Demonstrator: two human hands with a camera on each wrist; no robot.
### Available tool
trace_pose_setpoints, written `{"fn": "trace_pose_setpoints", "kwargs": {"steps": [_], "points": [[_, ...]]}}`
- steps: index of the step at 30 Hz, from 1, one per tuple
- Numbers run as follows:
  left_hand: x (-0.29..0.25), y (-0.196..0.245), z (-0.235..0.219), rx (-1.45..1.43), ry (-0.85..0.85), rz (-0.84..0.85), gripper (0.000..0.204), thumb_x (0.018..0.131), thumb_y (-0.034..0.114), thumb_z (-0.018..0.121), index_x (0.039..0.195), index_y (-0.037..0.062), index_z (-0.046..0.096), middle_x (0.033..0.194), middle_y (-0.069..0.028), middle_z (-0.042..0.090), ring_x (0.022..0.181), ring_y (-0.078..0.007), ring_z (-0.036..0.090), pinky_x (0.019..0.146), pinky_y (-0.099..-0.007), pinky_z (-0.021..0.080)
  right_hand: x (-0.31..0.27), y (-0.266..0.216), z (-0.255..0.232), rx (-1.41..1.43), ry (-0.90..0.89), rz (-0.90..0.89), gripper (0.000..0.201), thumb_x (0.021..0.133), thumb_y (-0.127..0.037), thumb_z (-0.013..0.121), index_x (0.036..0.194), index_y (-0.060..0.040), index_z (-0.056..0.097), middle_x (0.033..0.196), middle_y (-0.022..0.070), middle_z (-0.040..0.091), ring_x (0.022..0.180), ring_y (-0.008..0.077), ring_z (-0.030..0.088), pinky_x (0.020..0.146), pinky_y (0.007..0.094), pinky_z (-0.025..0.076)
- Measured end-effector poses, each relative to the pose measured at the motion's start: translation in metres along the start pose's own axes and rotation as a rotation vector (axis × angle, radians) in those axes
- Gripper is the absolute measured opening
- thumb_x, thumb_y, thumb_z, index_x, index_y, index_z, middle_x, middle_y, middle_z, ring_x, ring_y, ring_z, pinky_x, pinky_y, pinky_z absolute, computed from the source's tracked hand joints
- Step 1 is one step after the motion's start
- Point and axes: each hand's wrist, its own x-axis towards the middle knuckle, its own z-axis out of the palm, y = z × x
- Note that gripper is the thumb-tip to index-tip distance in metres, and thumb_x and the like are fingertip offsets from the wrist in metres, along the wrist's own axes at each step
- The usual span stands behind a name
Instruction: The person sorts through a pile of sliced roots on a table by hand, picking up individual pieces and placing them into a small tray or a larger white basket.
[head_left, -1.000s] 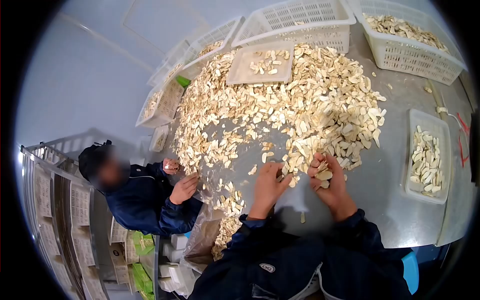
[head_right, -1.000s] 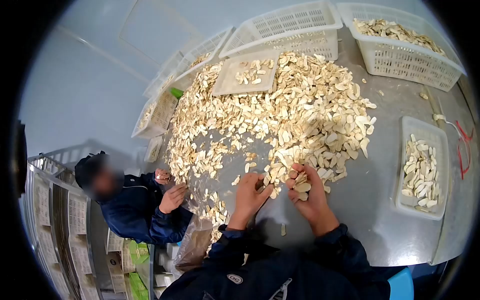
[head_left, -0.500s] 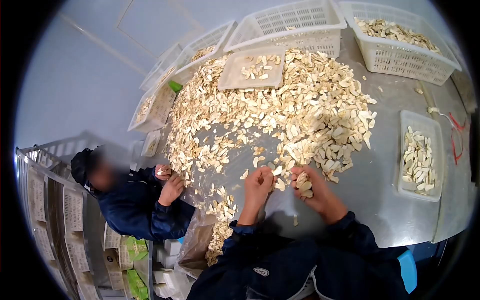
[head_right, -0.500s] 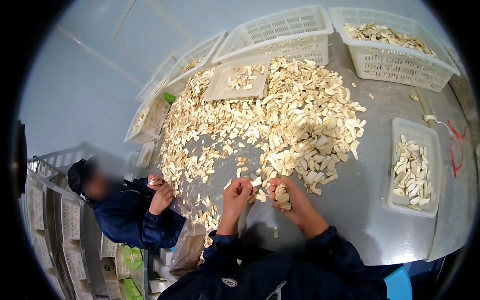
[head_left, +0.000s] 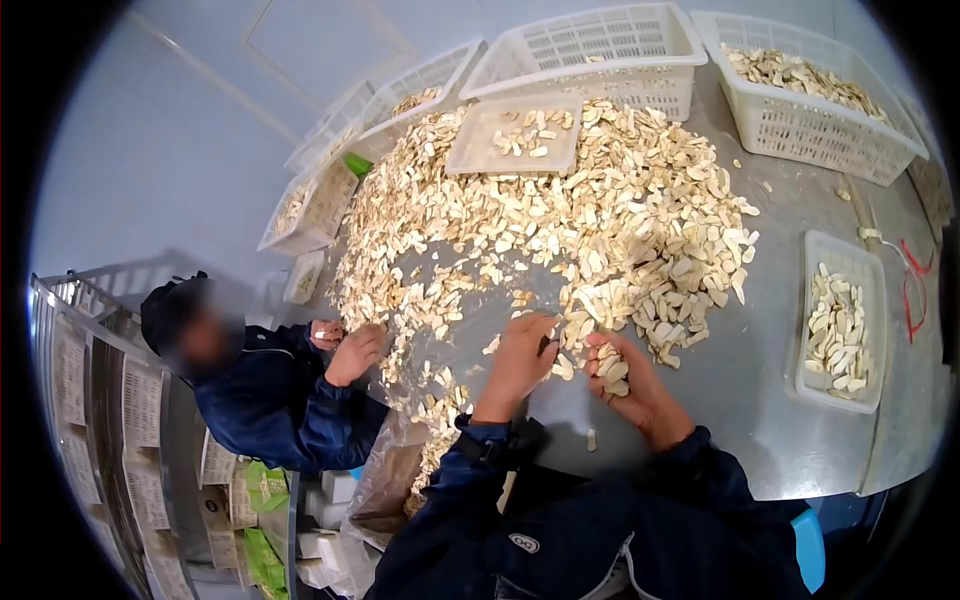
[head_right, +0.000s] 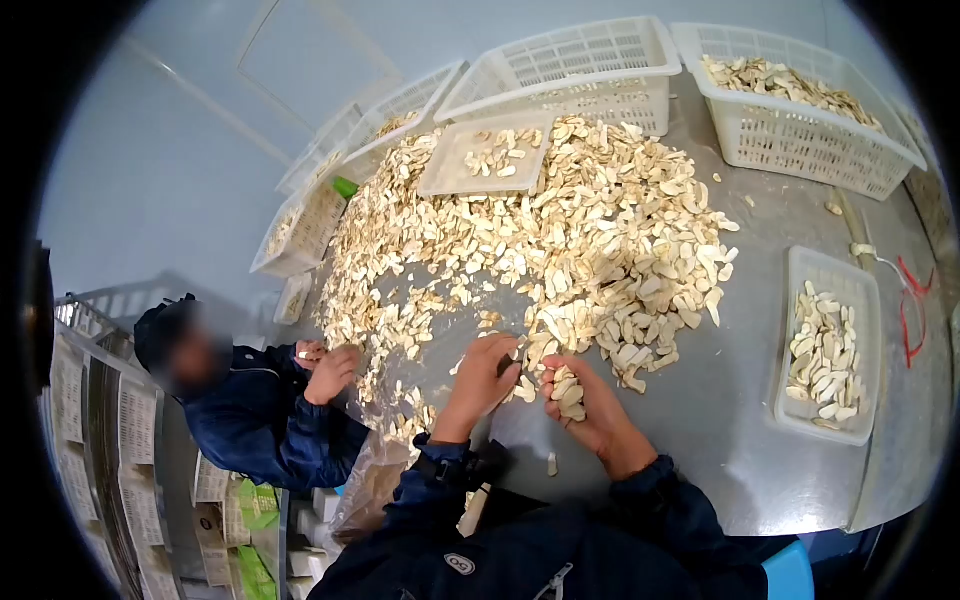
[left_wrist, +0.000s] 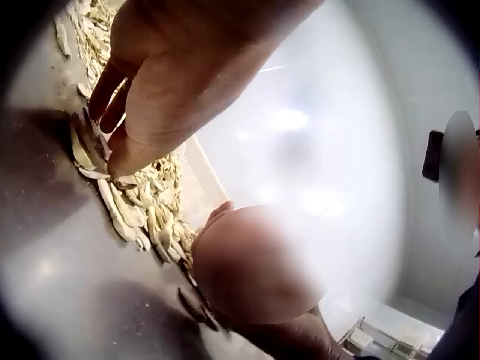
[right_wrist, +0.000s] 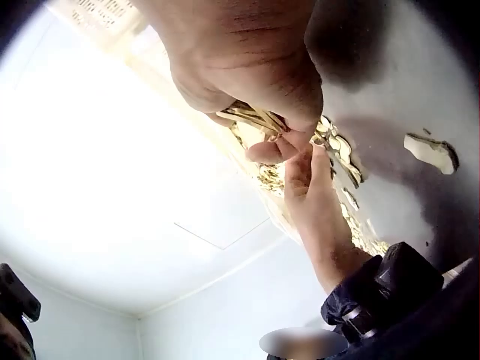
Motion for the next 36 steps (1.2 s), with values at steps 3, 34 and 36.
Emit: {"fn": "trace_pose_setpoints", "kwargs": {"steps": [3,34,36], "points": [[0.0,-0.011,0.005,0.06,-0.101,-0.051,0.02,0.082,0.004,0.068,0.103,0.0066,0.069,0.101,-0.0131,0.07,0.092,-0.0358,0.065,0.077,-0.0422,0.053,0.002,0.0,-0.003,-0.019,-0.014,-0.011,0.022,0.099,-0.026,0.058,0.108,-0.0061,0.06,0.089,0.0011,0.059,0.076,0.0115,0.06,0.06,0.0241,0.05],[-0.012,0.001,-0.035,-0.408,-0.13,-0.391,0.02,0.09,0.012,0.069,0.108,0.0031,0.067,0.093,-0.005,0.065,0.074,-0.0136,0.062,0.064,-0.0283,0.05,0.004,0.002,-0.002,-0.044,0.007,-0.047,0.031,0.098,-0.028,0.058,0.119,-0.0048,0.059,0.113,0.0085,0.066,0.105,0.0219,0.066,0.084,0.0325,0.059],[-0.023,0.0,-0.036,-0.245,-0.216,-0.341,0.018,0.088,0.011,0.07,0.105,0.0036,0.067,0.092,-0.0073,0.065,0.072,-0.0171,0.063,0.064,-0.0295,0.051,0.002,0.003,-0.002,-0.014,0.022,-0.037,0.029,0.099,-0.028,0.057,0.118,-0.0054,0.059,0.109,0.0073,0.066,0.1,0.0202,0.066,0.08,0.0313,0.059]]}}
